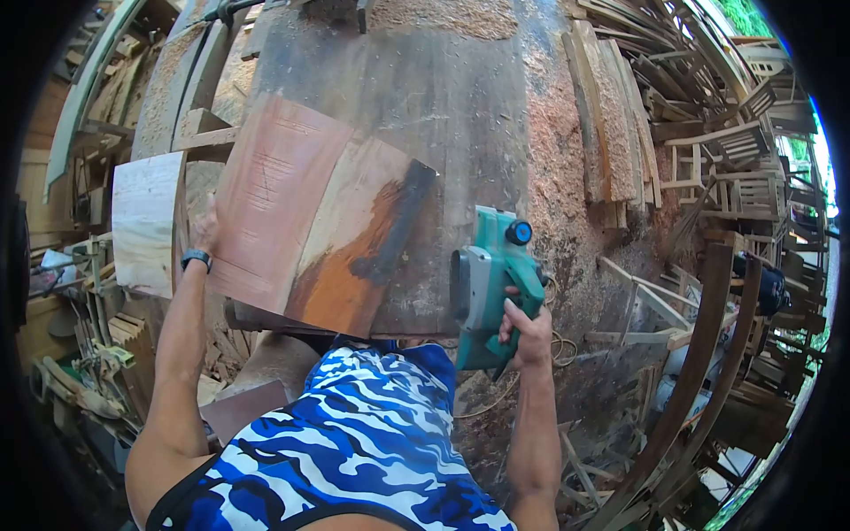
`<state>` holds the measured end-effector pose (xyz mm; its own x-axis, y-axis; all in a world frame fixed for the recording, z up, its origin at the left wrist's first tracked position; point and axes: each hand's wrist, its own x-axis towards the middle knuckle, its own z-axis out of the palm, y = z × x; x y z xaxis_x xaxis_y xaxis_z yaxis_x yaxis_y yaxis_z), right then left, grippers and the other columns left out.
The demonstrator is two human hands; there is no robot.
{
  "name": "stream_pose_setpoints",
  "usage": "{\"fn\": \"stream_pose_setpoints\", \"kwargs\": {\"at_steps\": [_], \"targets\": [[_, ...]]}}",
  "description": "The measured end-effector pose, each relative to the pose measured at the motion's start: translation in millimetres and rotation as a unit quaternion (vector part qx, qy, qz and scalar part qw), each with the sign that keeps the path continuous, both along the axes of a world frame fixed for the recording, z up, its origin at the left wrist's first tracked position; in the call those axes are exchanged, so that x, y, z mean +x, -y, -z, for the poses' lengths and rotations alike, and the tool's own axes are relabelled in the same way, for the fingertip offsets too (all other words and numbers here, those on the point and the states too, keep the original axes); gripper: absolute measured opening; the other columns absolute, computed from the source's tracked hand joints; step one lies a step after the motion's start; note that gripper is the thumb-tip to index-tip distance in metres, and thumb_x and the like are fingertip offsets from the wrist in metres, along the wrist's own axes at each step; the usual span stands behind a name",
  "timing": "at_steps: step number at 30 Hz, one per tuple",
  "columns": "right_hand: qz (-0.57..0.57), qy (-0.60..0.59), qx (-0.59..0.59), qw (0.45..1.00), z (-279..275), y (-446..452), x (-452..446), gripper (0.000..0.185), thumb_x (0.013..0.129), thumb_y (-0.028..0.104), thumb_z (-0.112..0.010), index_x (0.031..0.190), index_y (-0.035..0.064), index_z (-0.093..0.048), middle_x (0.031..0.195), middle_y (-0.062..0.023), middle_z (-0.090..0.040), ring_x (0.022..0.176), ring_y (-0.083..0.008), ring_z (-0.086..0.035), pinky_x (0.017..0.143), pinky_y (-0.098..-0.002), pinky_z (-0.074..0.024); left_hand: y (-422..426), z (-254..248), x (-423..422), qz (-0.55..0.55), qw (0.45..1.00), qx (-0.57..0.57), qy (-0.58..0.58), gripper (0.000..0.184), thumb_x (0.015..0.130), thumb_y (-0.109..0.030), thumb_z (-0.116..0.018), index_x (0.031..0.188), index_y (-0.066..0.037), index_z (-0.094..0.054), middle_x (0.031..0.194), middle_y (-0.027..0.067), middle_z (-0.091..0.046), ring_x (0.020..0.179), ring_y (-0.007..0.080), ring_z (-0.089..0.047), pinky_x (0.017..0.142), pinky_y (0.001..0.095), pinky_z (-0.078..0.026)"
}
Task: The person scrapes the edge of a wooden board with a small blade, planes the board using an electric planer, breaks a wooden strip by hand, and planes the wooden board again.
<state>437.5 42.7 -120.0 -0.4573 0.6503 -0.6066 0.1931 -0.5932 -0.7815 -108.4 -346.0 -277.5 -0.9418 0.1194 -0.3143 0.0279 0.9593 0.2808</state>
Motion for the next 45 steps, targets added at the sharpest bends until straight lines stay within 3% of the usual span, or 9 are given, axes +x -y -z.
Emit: {"fn": "stream_pose_setpoints", "kwargs": {"at_steps": [6, 8, 12, 16, 22, 25, 29, 35, 45], "targets": [[0.074, 0.083, 0.042, 0.993, -36, 57, 105, 0.040, 0.089, 0.010, -0.070, 0.124, -0.0051, -0.058, 0.068, -0.0045, -0.057, 0.050, -0.0131, -0.052, 0.047, -0.0290, -0.0432, -114, -11, -44, 0.366, 0.926, -0.041, -0.082, 0.071, 0.100, -0.064, -0.032, 0.117, -0.008, -0.071, 0.114, 0.0273, -0.068, 0.102, 0.0481, -0.063, 0.093, 0.0515, -0.047], [0.093, 0.141, 0.078, 0.982, -40, 72, 131, 0.041, 0.088, 0.010, -0.071, 0.123, -0.0063, -0.059, 0.067, -0.0049, -0.057, 0.051, -0.0132, -0.053, 0.048, -0.0282, -0.0433, -172, -13, -34, 0.362, 0.932, 0.010, -0.019, 0.049, 0.104, -0.043, -0.038, 0.133, -0.010, -0.061, 0.097, 0.0264, -0.070, 0.091, 0.0480, -0.065, 0.085, 0.0553, -0.048], [0.157, 0.141, 0.063, 0.975, -37, 97, 179, 0.042, 0.086, 0.009, -0.073, 0.123, -0.0065, -0.059, 0.070, -0.0045, -0.057, 0.051, -0.0134, -0.053, 0.049, -0.0278, -0.0444, -270, -23, 44, 0.306, 0.951, 0.034, -0.015, 0.075, 0.096, -0.068, -0.039, 0.084, -0.004, -0.075, 0.098, 0.0264, -0.070, 0.098, 0.0471, -0.064, 0.088, 0.0519, -0.048], [0.197, 0.117, 0.032, 0.973, -34, 118, 205, 0.043, 0.087, 0.008, -0.072, 0.125, -0.0064, -0.057, 0.072, -0.0044, -0.057, 0.052, -0.0133, -0.053, 0.049, -0.0280, -0.0452, -321, -14, 95, 0.340, 0.937, 0.029, -0.069, 0.072, 0.096, -0.068, -0.042, 0.085, -0.006, -0.076, 0.095, 0.0260, -0.070, 0.097, 0.0444, -0.065, 0.089, 0.0490, -0.050], [0.086, 0.112, 0.046, 0.989, -26, 127, 232, 0.041, 0.088, 0.008, -0.072, 0.124, -0.0060, -0.058, 0.076, -0.0033, -0.060, 0.057, -0.0099, -0.055, 0.053, -0.0258, -0.0446, -364, -11, 148, 0.423, 0.891, 0.044, -0.161, 0.069, 0.093, -0.071, -0.046, 0.119, -0.013, -0.072, 0.122, 0.0204, -0.067, 0.129, 0.0351, -0.054, 0.108, 0.0434, -0.042], [0.036, 0.137, 0.060, 0.988, -14, 124, 229, 0.029, 0.088, 0.011, -0.077, 0.107, -0.0018, -0.061, 0.072, -0.0023, -0.061, 0.055, -0.0084, -0.055, 0.049, -0.0237, -0.0425, -383, -15, 181, 0.312, 0.938, -0.065, -0.134, 0.077, 0.091, -0.075, -0.045, 0.146, -0.021, -0.051, 0.152, 0.0198, -0.042, 0.140, 0.0376, -0.041, 0.116, 0.0565, -0.029], [0.013, 0.113, 0.075, 0.991, 6, 117, 216, 0.024, 0.089, 0.018, -0.080, 0.089, 0.0018, -0.062, 0.065, 0.0009, -0.059, 0.052, -0.0070, -0.054, 0.047, -0.0232, -0.0412, -384, -7, 200, 0.271, 0.948, -0.057, -0.154, 0.080, 0.089, -0.076, -0.045, 0.151, -0.024, -0.045, 0.150, 0.0173, -0.044, 0.141, 0.0379, -0.038, 0.116, 0.0573, -0.028], [-0.014, 0.110, 0.094, 0.989, 27, 118, 200, 0.026, 0.089, 0.021, -0.081, 0.086, 0.0036, -0.062, 0.064, 0.0026, -0.058, 0.052, -0.0050, -0.051, 0.046, -0.0221, -0.0388, -402, 22, 234, 0.195, 0.962, -0.037, -0.187, 0.083, 0.092, -0.074, -0.036, 0.161, -0.030, -0.025, 0.170, 0.0013, -0.015, 0.156, 0.0355, -0.007, 0.115, 0.0753, 0.000], [0.007, 0.138, 0.105, 0.985, 28, 78, 144, 0.020, 0.090, 0.014, -0.077, 0.087, 0.0022, -0.061, 0.061, 0.0001, -0.058, 0.048, -0.0078, -0.053, 0.045, -0.0235, -0.0419, -396, 9, 248, 0.282, 0.934, -0.030, -0.219, 0.075, 0.098, -0.064, -0.036, 0.159, -0.022, -0.030, 0.166, 0.0044, -0.025, 0.154, 0.0319, -0.018, 0.117, 0.0732, -0.008]]}}
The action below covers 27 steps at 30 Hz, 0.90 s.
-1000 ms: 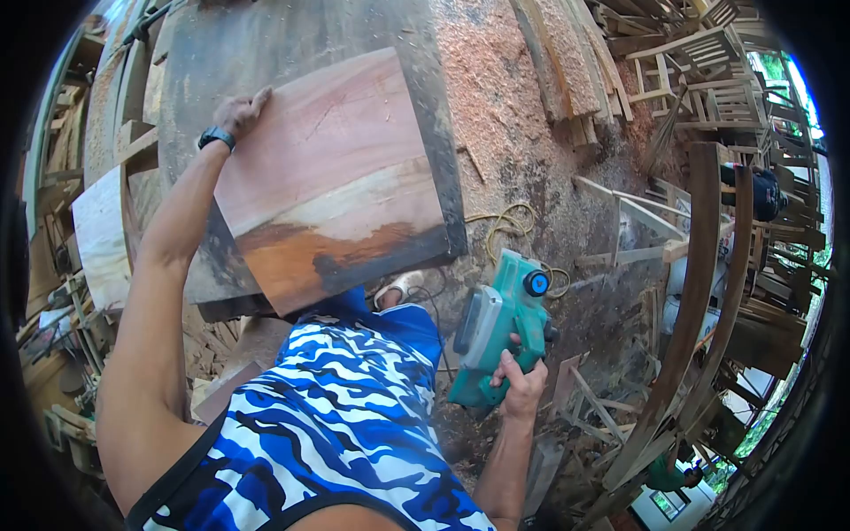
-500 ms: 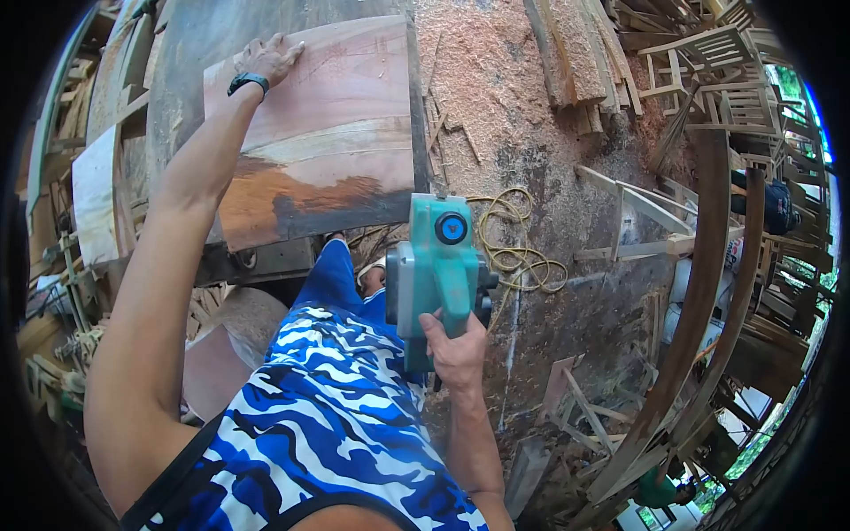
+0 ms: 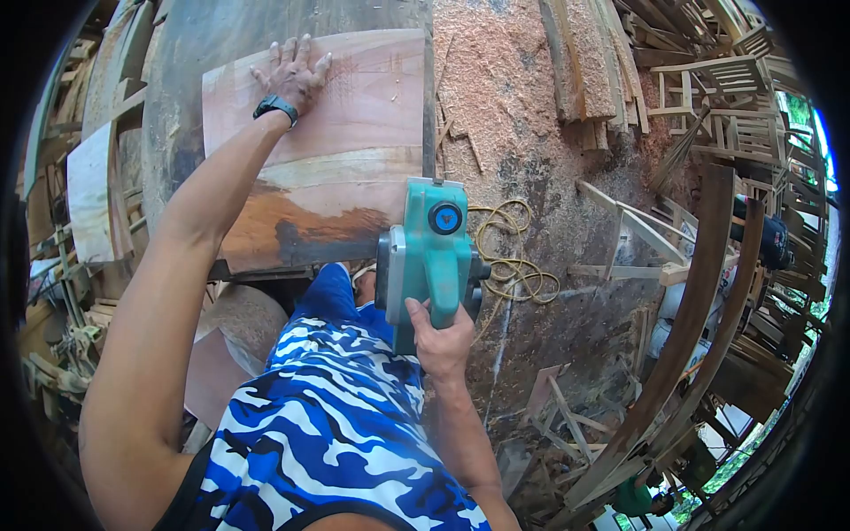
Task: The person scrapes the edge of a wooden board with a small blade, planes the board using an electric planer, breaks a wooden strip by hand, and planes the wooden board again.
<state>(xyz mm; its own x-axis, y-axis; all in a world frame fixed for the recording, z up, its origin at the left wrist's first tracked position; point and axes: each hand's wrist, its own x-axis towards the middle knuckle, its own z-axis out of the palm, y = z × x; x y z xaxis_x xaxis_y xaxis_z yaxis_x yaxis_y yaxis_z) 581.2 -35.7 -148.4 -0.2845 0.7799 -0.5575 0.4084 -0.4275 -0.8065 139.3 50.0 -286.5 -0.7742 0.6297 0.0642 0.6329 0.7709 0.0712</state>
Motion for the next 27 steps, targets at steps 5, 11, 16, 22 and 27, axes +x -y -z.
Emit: {"fn": "stream_pose_setpoints", "kwargs": {"at_steps": [5, 11, 16, 22, 27], "targets": [[-0.003, 0.005, 0.036, 0.999, -2, -38, -47, 0.020, 0.091, 0.014, -0.077, 0.086, 0.0025, -0.061, 0.061, -0.0002, -0.057, 0.046, -0.0078, -0.052, 0.044, -0.0239, -0.0414, -1, 0, 1, 0.004, 1.000, -0.009, -0.003, 0.076, 0.097, -0.066, -0.036, 0.158, -0.021, -0.032, 0.165, 0.0046, -0.028, 0.154, 0.0328, -0.018, 0.117, 0.0730, -0.008], [-0.032, -0.032, 0.081, 0.996, 0, -104, -110, 0.023, 0.090, 0.018, -0.077, 0.079, 0.0028, -0.063, 0.057, 0.0024, -0.056, 0.046, -0.0061, -0.050, 0.043, -0.0257, -0.0361, -1, 5, -2, 0.007, 1.000, 0.005, -0.003, 0.076, 0.097, -0.066, -0.036, 0.158, -0.021, -0.032, 0.165, 0.0054, -0.028, 0.154, 0.0329, -0.017, 0.117, 0.0735, -0.007], [-0.061, -0.036, 0.057, 0.996, -1, -124, -125, 0.023, 0.090, 0.019, -0.077, 0.081, 0.0032, -0.063, 0.056, 0.0012, -0.056, 0.043, -0.0073, -0.049, 0.041, -0.0258, -0.0372, -2, 0, 2, -0.005, 1.000, -0.007, -0.004, 0.075, 0.098, -0.065, -0.036, 0.158, -0.021, -0.032, 0.165, 0.0053, -0.028, 0.155, 0.0318, -0.016, 0.117, 0.0725, -0.006], [-0.067, 0.036, 0.044, 0.996, -5, -46, -37, 0.022, 0.087, 0.014, -0.076, 0.077, 0.0041, -0.060, 0.058, -0.0004, -0.057, 0.045, -0.0088, -0.052, 0.044, -0.0264, -0.0403, -3, 11, -3, -0.021, 0.999, 0.028, 0.017, 0.065, 0.102, -0.055, -0.032, 0.158, -0.023, -0.034, 0.166, 0.0033, -0.027, 0.155, 0.0306, -0.015, 0.118, 0.0706, -0.002], [-0.037, 0.077, 0.004, 0.996, -6, 19, 20, 0.019, 0.085, 0.008, -0.077, 0.076, 0.0035, -0.061, 0.058, 0.0000, -0.058, 0.047, -0.0080, -0.054, 0.045, -0.0247, -0.0402, -4, 3, 0, -0.025, 0.999, 0.011, 0.028, 0.063, 0.103, -0.054, -0.032, 0.159, -0.026, -0.031, 0.166, 0.0026, -0.026, 0.156, 0.0295, -0.013, 0.120, 0.0668, -0.001]]}}
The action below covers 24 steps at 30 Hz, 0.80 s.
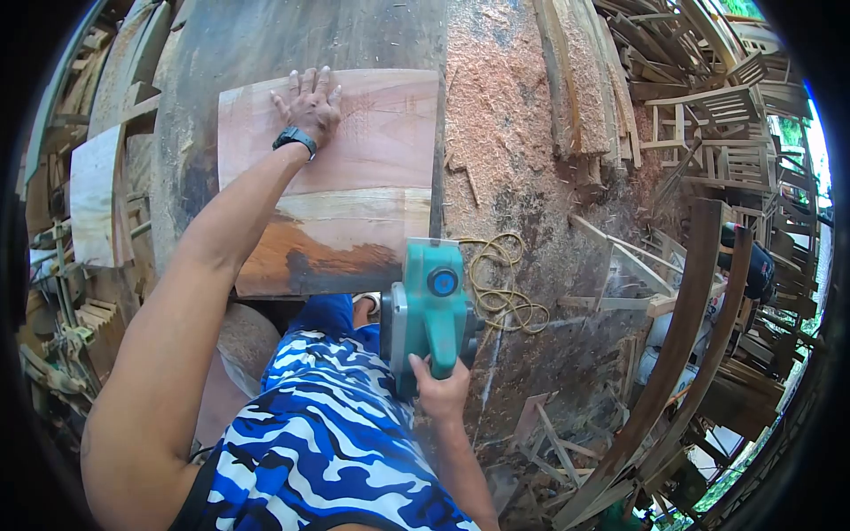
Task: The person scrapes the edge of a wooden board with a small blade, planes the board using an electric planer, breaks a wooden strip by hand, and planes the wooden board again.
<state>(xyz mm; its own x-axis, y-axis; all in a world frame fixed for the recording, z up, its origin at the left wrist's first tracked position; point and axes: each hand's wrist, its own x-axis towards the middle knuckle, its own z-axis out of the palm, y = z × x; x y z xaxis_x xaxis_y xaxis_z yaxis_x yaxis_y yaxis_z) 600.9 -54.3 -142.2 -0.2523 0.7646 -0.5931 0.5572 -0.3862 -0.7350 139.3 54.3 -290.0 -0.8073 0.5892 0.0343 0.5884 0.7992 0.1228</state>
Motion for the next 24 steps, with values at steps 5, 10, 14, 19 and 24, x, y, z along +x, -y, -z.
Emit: {"fn": "stream_pose_setpoints", "kwargs": {"at_steps": [5, 10, 14, 19, 24], "targets": [[0.008, -0.025, 0.025, 0.999, 4, -23, -31, 0.019, 0.086, 0.007, -0.076, 0.076, 0.0034, -0.060, 0.058, -0.0001, -0.057, 0.046, -0.0080, -0.052, 0.044, -0.0244, -0.0393, 1, -3, 1, 0.008, 1.000, 0.000, 0.006, 0.063, 0.103, -0.053, -0.033, 0.159, -0.025, -0.032, 0.166, 0.0031, -0.027, 0.155, 0.0304, -0.014, 0.120, 0.0675, -0.002], [-0.006, -0.082, 0.094, 0.992, 15, -90, -94, 0.021, 0.086, 0.015, -0.078, 0.076, 0.0023, -0.063, 0.060, -0.0003, -0.061, 0.048, -0.0081, -0.053, 0.047, -0.0269, -0.0407, 2, -3, 0, 0.015, 1.000, 0.000, 0.008, 0.063, 0.102, -0.053, -0.033, 0.159, -0.024, -0.032, 0.166, 0.0037, -0.028, 0.155, 0.0314, -0.015, 0.120, 0.0681, -0.003], [-0.050, -0.068, 0.044, 0.995, -5, -159, -170, 0.022, 0.085, 0.016, -0.078, 0.076, 0.0028, -0.062, 0.058, -0.0003, -0.058, 0.045, -0.0097, -0.052, 0.043, -0.0284, -0.0407, 2, -6, 0, 0.014, 1.000, 0.013, -0.001, 0.063, 0.102, -0.053, -0.034, 0.158, -0.024, -0.034, 0.165, 0.0041, -0.029, 0.155, 0.0307, -0.016, 0.120, 0.0680, -0.004], [-0.037, -0.092, 0.022, 0.995, 7, -139, -144, 0.023, 0.086, 0.017, -0.077, 0.075, 0.0047, -0.061, 0.056, 0.0006, -0.056, 0.044, -0.0094, -0.051, 0.042, -0.0278, -0.0396, -1, -1, -1, 0.000, 1.000, 0.012, 0.004, 0.062, 0.102, -0.052, -0.036, 0.157, -0.023, -0.036, 0.164, 0.0045, -0.030, 0.155, 0.0296, -0.018, 0.120, 0.0674, -0.005], [-0.036, -0.003, 0.007, 0.999, -4, -45, -47, 0.022, 0.084, 0.015, -0.079, 0.076, 0.0033, -0.062, 0.061, -0.0006, -0.059, 0.053, -0.0083, -0.054, 0.052, -0.0283, -0.0438, -1, -1, 0, -0.001, 1.000, -0.001, -0.020, 0.062, 0.102, -0.052, -0.036, 0.157, -0.023, -0.036, 0.165, 0.0044, -0.029, 0.154, 0.0300, -0.018, 0.120, 0.0675, -0.006]]}}
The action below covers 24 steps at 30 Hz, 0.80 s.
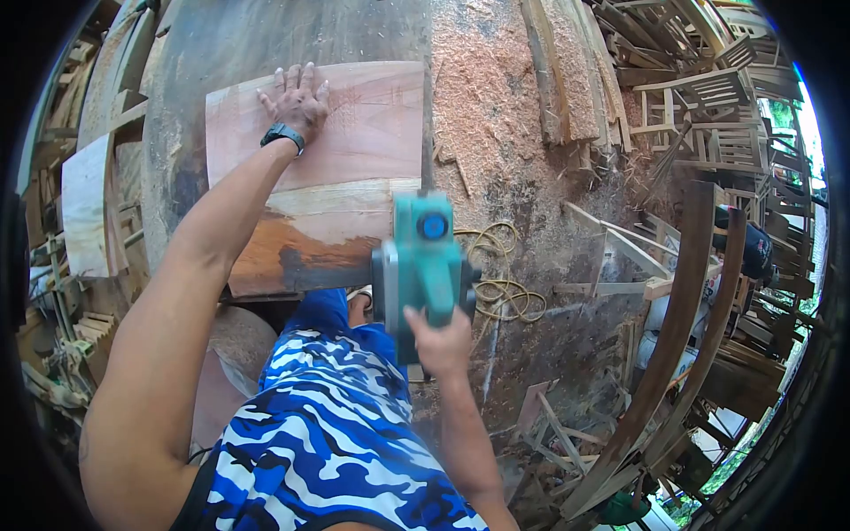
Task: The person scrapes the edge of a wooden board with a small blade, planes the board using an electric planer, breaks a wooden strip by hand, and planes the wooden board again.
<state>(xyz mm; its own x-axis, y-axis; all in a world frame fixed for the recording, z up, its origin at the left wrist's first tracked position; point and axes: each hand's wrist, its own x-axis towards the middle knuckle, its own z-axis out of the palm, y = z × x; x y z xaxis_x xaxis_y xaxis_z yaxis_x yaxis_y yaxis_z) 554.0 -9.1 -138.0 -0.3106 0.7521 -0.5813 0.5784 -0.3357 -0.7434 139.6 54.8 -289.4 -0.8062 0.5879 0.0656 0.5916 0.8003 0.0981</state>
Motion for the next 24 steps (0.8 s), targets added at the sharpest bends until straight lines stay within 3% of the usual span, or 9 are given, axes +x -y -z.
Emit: {"fn": "stream_pose_setpoints", "kwargs": {"at_steps": [6, 8, 9, 10, 12, 16, 18, 19, 24], "targets": [[0.029, 0.046, -0.007, 0.999, 7, 49, 43, 0.021, 0.081, 0.013, -0.082, 0.079, 0.0013, -0.065, 0.067, -0.0021, -0.063, 0.063, -0.0094, -0.055, 0.059, -0.0305, -0.0465, 1, 7, -3, 0.012, 1.000, 0.009, -0.009, 0.064, 0.101, -0.055, -0.037, 0.157, -0.023, -0.036, 0.164, 0.0045, -0.031, 0.154, 0.0320, -0.018, 0.119, 0.0689, -0.007], [0.011, 0.026, 0.060, 0.998, 9, 32, 24, 0.022, 0.084, 0.012, -0.077, 0.071, 0.0040, -0.062, 0.055, 0.0001, -0.058, 0.047, -0.0085, -0.054, 0.046, -0.0260, -0.0405, 1, 6, -2, 0.015, 1.000, 0.009, -0.008, 0.065, 0.101, -0.055, -0.037, 0.157, -0.023, -0.036, 0.164, 0.0044, -0.031, 0.154, 0.0324, -0.018, 0.119, 0.0691, -0.007], [0.009, 0.008, 0.066, 0.998, 18, 21, 19, 0.022, 0.084, 0.011, -0.077, 0.070, 0.0042, -0.061, 0.055, 0.0002, -0.058, 0.046, -0.0083, -0.053, 0.046, -0.0259, -0.0399, 1, 6, -2, 0.016, 1.000, 0.011, -0.006, 0.065, 0.100, -0.055, -0.037, 0.157, -0.023, -0.036, 0.164, 0.0043, -0.031, 0.154, 0.0328, -0.018, 0.119, 0.0693, -0.007], [0.006, 0.039, 0.038, 0.998, 17, 7, 10, 0.023, 0.080, 0.016, -0.083, 0.078, 0.0009, -0.066, 0.067, -0.0048, -0.065, 0.061, -0.0124, -0.058, 0.059, -0.0324, -0.0477, 1, 5, -3, 0.016, 1.000, 0.011, -0.004, 0.065, 0.100, -0.055, -0.037, 0.157, -0.023, -0.036, 0.164, 0.0043, -0.031, 0.154, 0.0328, -0.018, 0.119, 0.0693, -0.007], [0.000, 0.005, 0.058, 0.998, 18, -21, -18, 0.023, 0.080, 0.018, -0.082, 0.079, 0.0010, -0.066, 0.068, -0.0062, -0.066, 0.063, -0.0141, -0.061, 0.060, -0.0334, -0.0490, 2, 2, -2, 0.024, 0.999, 0.025, 0.011, 0.066, 0.100, -0.053, -0.037, 0.157, -0.020, -0.035, 0.164, 0.0053, -0.031, 0.154, 0.0346, -0.017, 0.118, 0.0706, -0.004], [-0.018, -0.074, 0.093, 0.993, 28, -91, -90, 0.027, 0.083, 0.017, -0.079, 0.100, -0.0017, -0.072, 0.084, -0.0058, -0.072, 0.075, -0.0145, -0.063, 0.073, -0.0344, -0.0519, 4, 7, -1, 0.023, 1.000, 0.013, 0.006, 0.065, 0.100, -0.055, -0.037, 0.157, -0.023, -0.036, 0.164, 0.0048, -0.032, 0.154, 0.0331, -0.018, 0.118, 0.0695, -0.006], [-0.036, -0.073, 0.046, 0.996, 8, -121, -127, 0.018, 0.086, 0.017, -0.077, 0.085, 0.0002, -0.069, 0.063, -0.0023, -0.063, 0.052, -0.0097, -0.055, 0.049, -0.0303, -0.0451, 4, 8, -5, 0.029, 0.999, 0.039, -0.015, 0.065, 0.101, -0.055, -0.037, 0.157, -0.022, -0.036, 0.164, 0.0049, -0.032, 0.154, 0.0321, -0.019, 0.119, 0.0687, -0.006], [-0.026, -0.084, 0.037, 0.995, 7, -128, -139, 0.027, 0.086, 0.020, -0.077, 0.069, 0.0052, -0.062, 0.054, -0.0005, -0.055, 0.040, -0.0100, -0.050, 0.039, -0.0269, -0.0383, 4, 5, -4, 0.027, 0.999, 0.034, -0.019, 0.065, 0.101, -0.055, -0.036, 0.157, -0.022, -0.036, 0.164, 0.0048, -0.032, 0.154, 0.0309, -0.019, 0.119, 0.0676, -0.007], [-0.029, -0.072, 0.014, 0.997, 5, -95, -99, 0.023, 0.085, 0.016, -0.077, 0.072, 0.0047, -0.061, 0.056, -0.0003, -0.055, 0.042, -0.0104, -0.051, 0.041, -0.0275, -0.0392, 0, 15, -7, 0.014, 0.999, 0.038, -0.020, 0.063, 0.102, -0.054, -0.035, 0.156, -0.022, -0.037, 0.164, 0.0048, -0.031, 0.154, 0.0305, -0.019, 0.120, 0.0670, -0.008]]}}
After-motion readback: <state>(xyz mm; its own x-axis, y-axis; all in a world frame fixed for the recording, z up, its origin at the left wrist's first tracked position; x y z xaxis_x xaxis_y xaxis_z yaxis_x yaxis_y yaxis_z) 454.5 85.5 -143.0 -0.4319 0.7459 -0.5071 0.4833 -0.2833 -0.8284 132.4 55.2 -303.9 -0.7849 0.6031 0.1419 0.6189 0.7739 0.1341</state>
